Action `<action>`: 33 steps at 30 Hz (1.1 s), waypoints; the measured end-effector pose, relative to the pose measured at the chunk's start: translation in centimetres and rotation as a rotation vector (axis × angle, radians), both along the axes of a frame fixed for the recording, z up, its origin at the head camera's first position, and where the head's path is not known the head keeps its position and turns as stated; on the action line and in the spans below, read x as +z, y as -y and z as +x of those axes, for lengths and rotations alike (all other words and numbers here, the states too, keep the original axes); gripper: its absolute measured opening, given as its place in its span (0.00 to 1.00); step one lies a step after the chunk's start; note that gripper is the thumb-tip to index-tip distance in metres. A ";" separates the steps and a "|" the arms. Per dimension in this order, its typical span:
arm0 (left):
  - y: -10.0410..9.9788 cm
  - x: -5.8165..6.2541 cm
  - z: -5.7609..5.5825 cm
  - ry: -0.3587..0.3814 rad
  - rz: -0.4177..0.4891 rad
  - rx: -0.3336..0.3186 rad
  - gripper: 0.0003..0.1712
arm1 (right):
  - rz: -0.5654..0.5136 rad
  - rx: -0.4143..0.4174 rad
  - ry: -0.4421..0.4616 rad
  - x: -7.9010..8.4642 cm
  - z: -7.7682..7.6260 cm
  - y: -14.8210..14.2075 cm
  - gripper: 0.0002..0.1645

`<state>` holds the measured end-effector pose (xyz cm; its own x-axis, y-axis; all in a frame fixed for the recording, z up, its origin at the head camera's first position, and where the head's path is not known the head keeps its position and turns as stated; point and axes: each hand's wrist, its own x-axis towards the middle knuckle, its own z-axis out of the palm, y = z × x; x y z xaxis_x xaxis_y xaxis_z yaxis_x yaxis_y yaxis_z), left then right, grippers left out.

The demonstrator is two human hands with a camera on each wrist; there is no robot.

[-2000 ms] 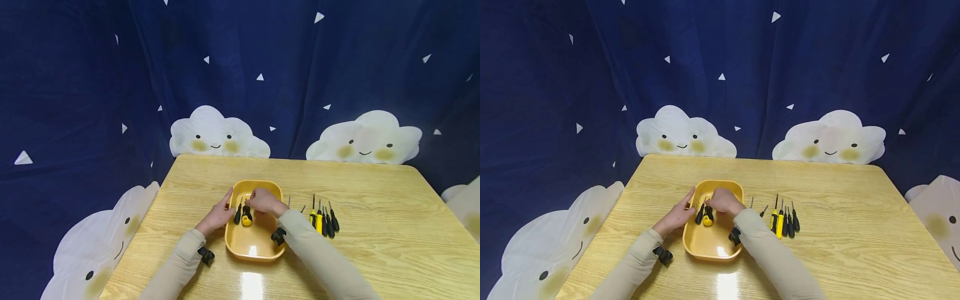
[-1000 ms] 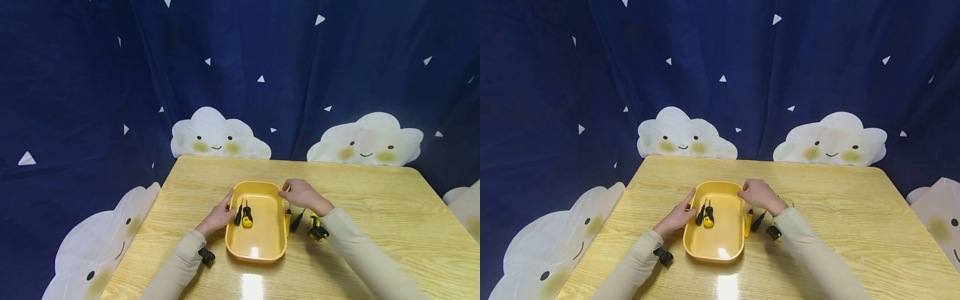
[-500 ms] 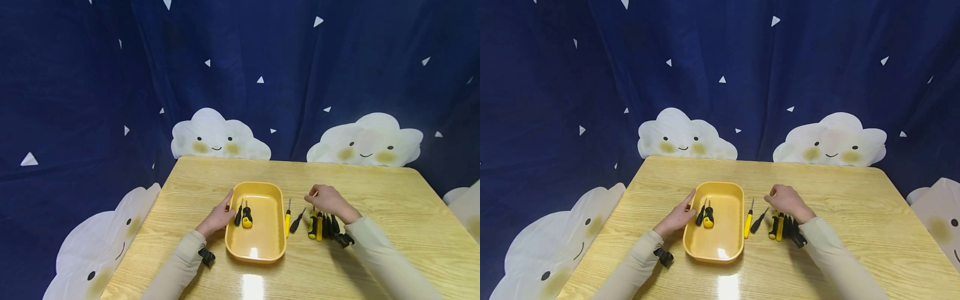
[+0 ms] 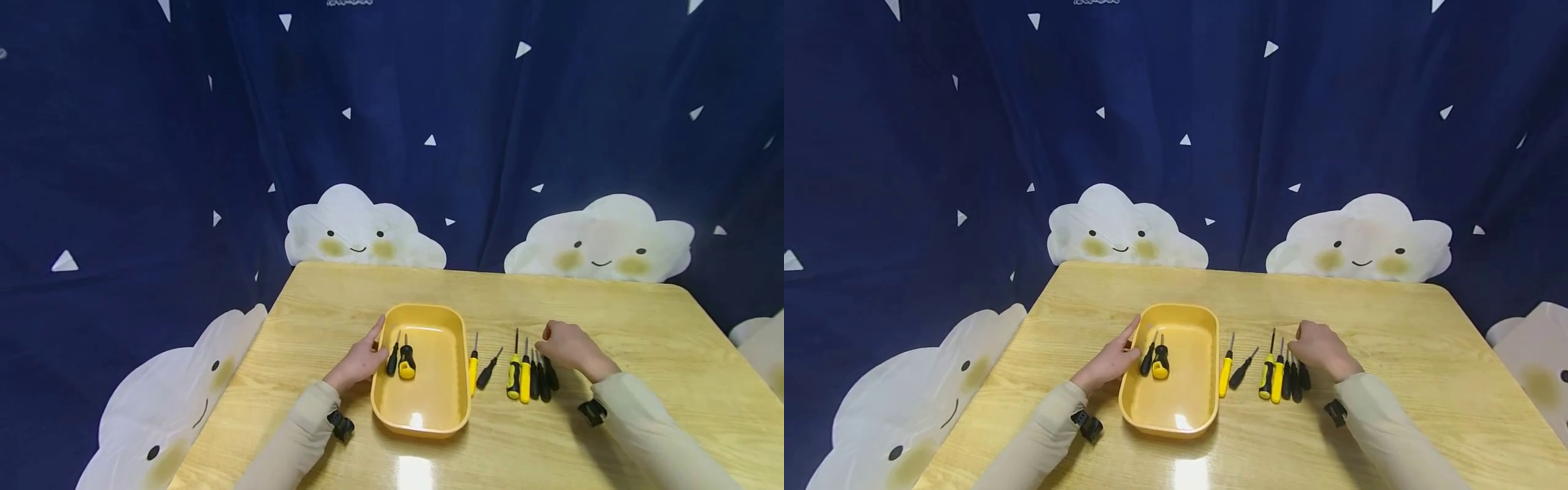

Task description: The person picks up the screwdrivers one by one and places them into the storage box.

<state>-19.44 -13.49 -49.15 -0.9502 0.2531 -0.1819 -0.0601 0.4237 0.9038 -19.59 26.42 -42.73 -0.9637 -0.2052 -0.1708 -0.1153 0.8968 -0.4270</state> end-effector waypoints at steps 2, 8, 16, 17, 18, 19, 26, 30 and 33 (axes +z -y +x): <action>0.0 -0.2 0.1 0.009 -0.002 0.002 0.43 | 0.002 0.004 0.020 -0.5 0.1 -0.4 0.10; 0.2 -0.1 0.2 0.002 -0.020 0.009 0.42 | -0.003 0.003 0.045 -1.8 -0.1 -1.0 0.09; 0.1 0.1 0.2 0.003 -0.006 -0.008 0.42 | -0.075 -0.046 0.142 -3.4 0.2 -1.0 0.07; 0.1 0.1 0.2 0.003 -0.004 -0.010 0.42 | -0.078 -0.053 0.146 -3.5 0.2 -1.0 0.07; 0.1 0.1 0.2 0.006 -0.004 -0.009 0.42 | -0.082 -0.061 0.151 -3.6 0.2 -1.0 0.07; 0.0 0.1 0.1 0.009 -0.002 -0.007 0.42 | -0.088 -0.066 0.156 -3.7 0.2 -1.0 0.08; -0.2 0.4 0.0 0.018 -0.002 -0.008 0.42 | -0.107 -0.067 0.163 -4.2 0.1 -1.3 0.07; -0.3 0.4 0.0 0.016 -0.004 -0.011 0.42 | -0.101 -0.065 0.158 -4.7 0.1 -1.5 0.07; -0.3 0.3 0.0 0.014 -0.010 -0.007 0.42 | -0.091 -0.065 0.160 -4.8 -0.1 -1.6 0.06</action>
